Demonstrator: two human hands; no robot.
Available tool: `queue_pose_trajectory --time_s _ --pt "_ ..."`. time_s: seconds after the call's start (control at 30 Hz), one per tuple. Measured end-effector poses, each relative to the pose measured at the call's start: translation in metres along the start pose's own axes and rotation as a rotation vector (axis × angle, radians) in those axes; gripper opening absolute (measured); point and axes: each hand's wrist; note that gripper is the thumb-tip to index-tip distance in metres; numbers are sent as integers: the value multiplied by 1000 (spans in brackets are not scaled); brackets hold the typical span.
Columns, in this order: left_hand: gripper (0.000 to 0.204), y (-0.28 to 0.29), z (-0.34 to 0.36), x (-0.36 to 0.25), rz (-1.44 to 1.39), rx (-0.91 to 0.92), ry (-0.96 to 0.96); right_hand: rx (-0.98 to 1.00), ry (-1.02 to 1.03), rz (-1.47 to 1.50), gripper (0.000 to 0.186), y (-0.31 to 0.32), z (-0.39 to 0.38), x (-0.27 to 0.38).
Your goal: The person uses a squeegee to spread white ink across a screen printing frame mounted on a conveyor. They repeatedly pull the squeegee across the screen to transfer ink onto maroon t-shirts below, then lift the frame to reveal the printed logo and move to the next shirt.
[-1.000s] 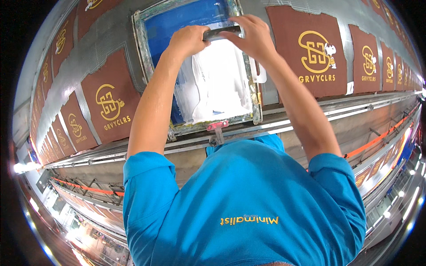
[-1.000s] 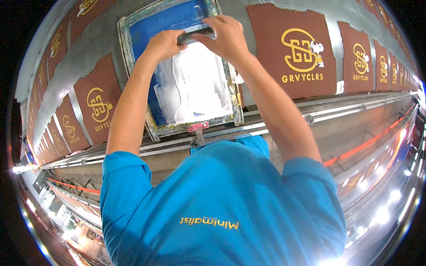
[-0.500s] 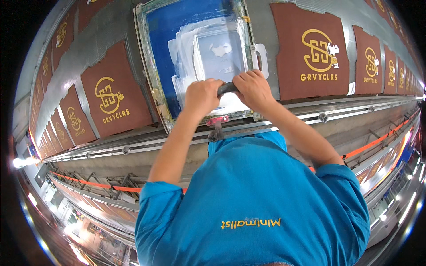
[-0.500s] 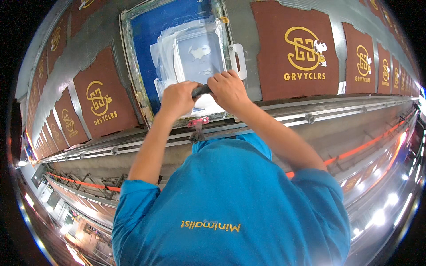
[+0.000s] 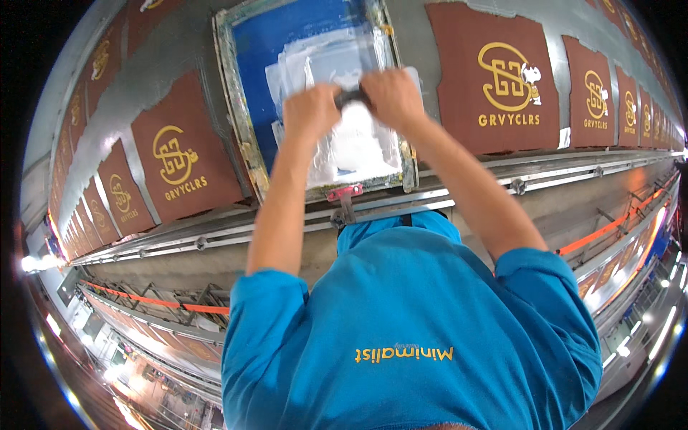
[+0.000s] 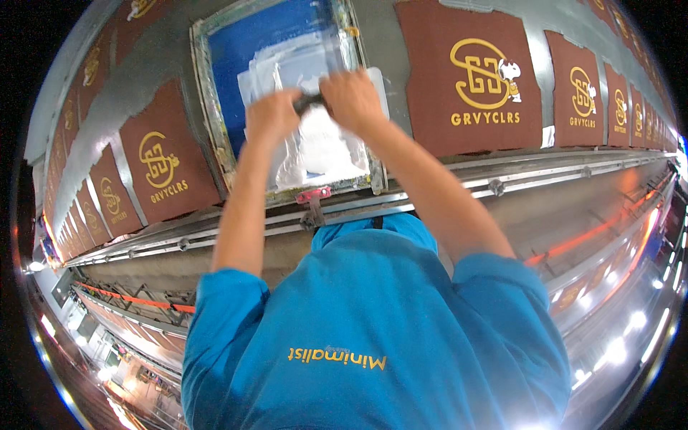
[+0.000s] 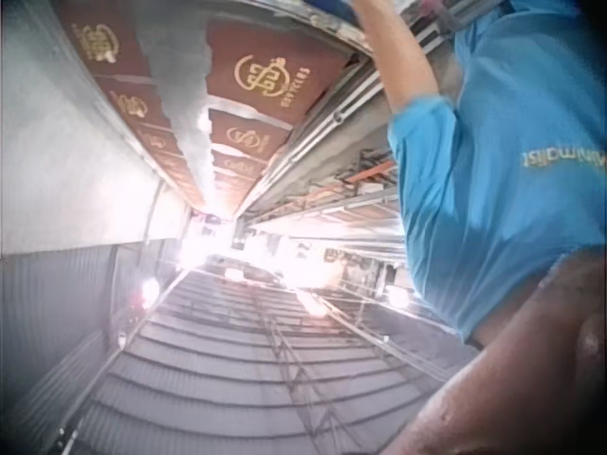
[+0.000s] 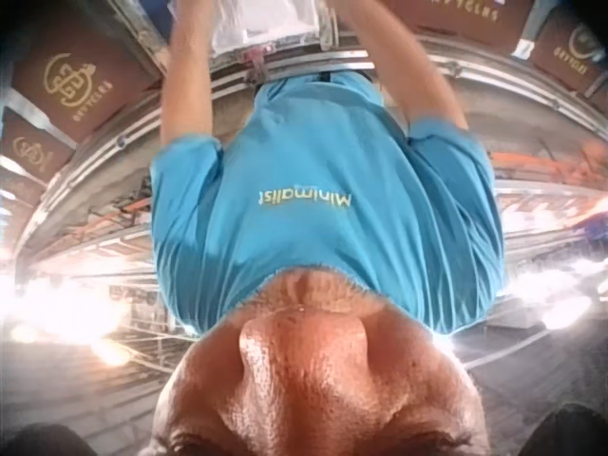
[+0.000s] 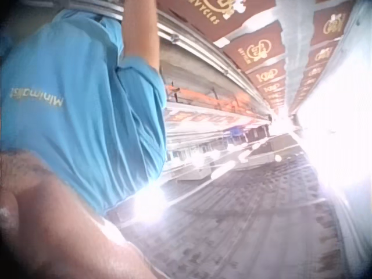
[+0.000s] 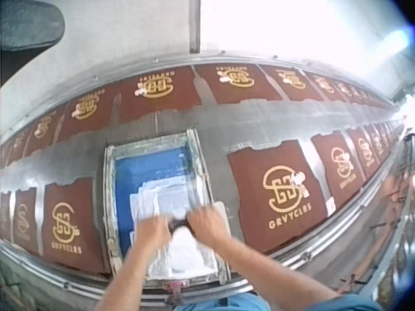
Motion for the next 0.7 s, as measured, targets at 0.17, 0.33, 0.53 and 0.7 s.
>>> queue_pose_trajectory --time_s 0.17,0.33,0.53,0.7 --pt "46 -28 -63 -28 -1 -30 -169 -205 -76 95 9 -10 -98 19" --pt "58 -58 -80 -13 -181 88 -259 -214 -167 456 53 16 -107 2" --pt "70 -91 -121 -8 -91 -79 -367 -403 -762 605 51 13 -53 -44" --pt "55 11 -105 -19 -120 417 -247 -297 -1013 879 44 10 -39 -14"
Point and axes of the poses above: each hand's wrist, its own z-axis towards the middle knuckle, its own y-axis out of the back of the hand, x = y × z, and after that the axes turned 3 degrees about y, right-handed
